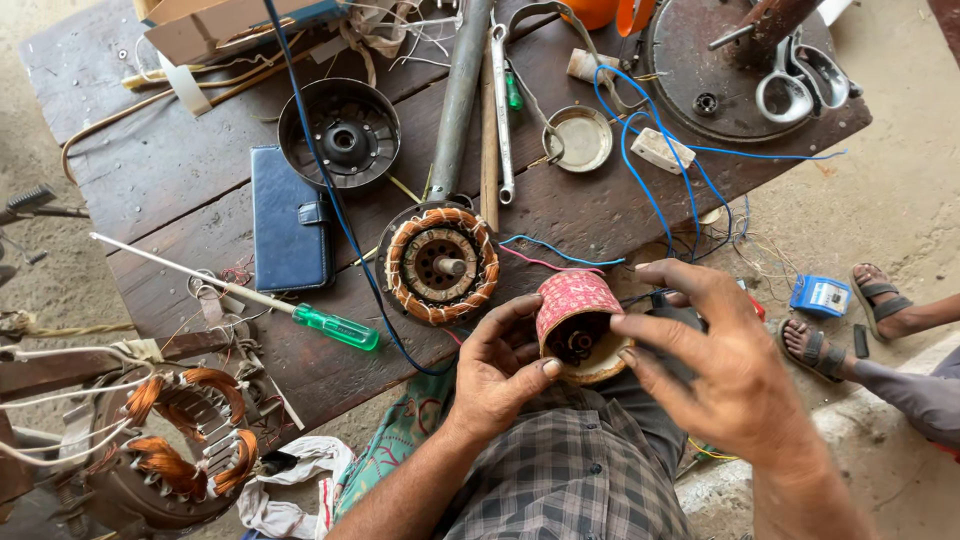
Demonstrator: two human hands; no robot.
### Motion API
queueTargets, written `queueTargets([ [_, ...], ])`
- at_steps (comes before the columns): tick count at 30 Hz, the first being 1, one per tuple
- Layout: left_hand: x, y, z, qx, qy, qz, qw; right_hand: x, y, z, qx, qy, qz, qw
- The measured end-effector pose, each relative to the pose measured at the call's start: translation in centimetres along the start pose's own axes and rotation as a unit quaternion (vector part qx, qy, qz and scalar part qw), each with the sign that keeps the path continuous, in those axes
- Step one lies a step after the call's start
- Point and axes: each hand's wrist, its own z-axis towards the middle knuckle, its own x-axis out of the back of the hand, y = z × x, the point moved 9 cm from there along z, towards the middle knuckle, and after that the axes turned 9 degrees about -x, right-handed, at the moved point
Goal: The person applies flux to a motor rotor, solders wires to its terminals, and assembles the rotor into a stator housing. They then attach a metal end cap and wipe the assembly with a cloth.
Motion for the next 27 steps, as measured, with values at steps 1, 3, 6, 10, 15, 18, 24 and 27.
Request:
queueTargets([
  [1, -0.2, 0.0, 0.0, 0.0, -0.003, -0.003, 1.0, -0.2, -0.2, -0.3, 0.01, 0.007, -0.022, 1.0],
  [3, -0.8, 0.0, 0.1, -0.008, -0.014, 0.007, 1.0, -0.7, -0.8, -0.7, 0.03, 0.022, -0.067, 0.997],
  [6, -1.8, 0.4, 0.2, -0.033, -0.039, 0.045, 0.998, -2.2, -1.3, -0.4, 0.049, 0.005, -0.148, 0.988],
  [10, -2.2, 0.7, 0.0, -0.04, -0.033, 0.035, 0.998, -1.9, -0.9, -0.3, 0.033, -0.008, -0.168, 0.985],
  [15, -2.3, 1.1, 0.2, -0.058, -0.039, 0.03, 0.997, -0.5, -0.5, -1.0, 0.029, -0.031, -0.15, 0.988],
  [18, -2.5, 0.7, 0.2, -0.045, -0.038, 0.023, 0.998, -0.1, -0.8, -1.5, 0.029, -0.021, -0.153, 0.988],
  [24, -3.1, 0.5, 0.0, -0.029, -0.046, 0.014, 0.998, -1.4, -1.1, -1.5, 0.027, -0.024, -0.227, 0.973],
  [27, -3.0, 0.7, -0.1, -0.037, -0.042, 0.013, 0.998, -1.7, -1.7, -1.6, 0.058, -0.009, -0.298, 0.953],
])
